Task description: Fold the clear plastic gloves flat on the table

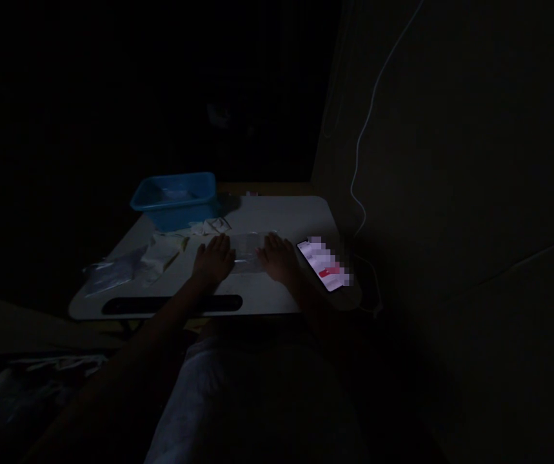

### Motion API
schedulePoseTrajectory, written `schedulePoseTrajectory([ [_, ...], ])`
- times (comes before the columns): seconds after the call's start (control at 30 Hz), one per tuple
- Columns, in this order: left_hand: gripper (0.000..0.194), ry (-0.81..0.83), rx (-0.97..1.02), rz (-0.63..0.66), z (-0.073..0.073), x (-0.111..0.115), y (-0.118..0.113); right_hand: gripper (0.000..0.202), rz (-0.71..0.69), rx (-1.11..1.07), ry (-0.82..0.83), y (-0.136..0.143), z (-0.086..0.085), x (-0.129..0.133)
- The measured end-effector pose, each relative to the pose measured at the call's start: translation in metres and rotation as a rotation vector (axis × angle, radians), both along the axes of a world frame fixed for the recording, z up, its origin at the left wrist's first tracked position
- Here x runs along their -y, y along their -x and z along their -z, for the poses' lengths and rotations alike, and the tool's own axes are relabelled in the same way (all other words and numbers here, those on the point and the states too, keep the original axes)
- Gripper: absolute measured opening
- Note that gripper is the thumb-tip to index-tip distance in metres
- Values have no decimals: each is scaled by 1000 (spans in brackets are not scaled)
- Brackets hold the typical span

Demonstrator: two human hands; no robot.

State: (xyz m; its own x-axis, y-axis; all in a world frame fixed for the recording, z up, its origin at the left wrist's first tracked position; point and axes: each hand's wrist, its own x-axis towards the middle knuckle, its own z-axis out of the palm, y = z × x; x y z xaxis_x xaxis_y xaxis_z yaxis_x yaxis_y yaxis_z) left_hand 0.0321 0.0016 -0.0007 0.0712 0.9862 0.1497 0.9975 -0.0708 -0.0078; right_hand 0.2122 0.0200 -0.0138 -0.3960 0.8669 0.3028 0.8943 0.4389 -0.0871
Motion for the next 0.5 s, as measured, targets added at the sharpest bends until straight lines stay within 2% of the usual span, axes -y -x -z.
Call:
schedulePoseTrajectory([
  [0.1, 53, 4, 10, 10, 0, 1, 0, 51, 42, -15, -25, 1, 2, -1],
  [0.23, 53, -38, 66, 27, 4, 1, 2, 46, 14, -140, -26, -6, 1, -2],
  [0.37, 50, -142, 169, 91, 7, 1, 8, 40, -34, -286, -56, -13, -1, 0],
  [0.5, 46, -260, 311, 122, 5, 6, 14, 35, -50, -343, -82, -14, 1, 3],
])
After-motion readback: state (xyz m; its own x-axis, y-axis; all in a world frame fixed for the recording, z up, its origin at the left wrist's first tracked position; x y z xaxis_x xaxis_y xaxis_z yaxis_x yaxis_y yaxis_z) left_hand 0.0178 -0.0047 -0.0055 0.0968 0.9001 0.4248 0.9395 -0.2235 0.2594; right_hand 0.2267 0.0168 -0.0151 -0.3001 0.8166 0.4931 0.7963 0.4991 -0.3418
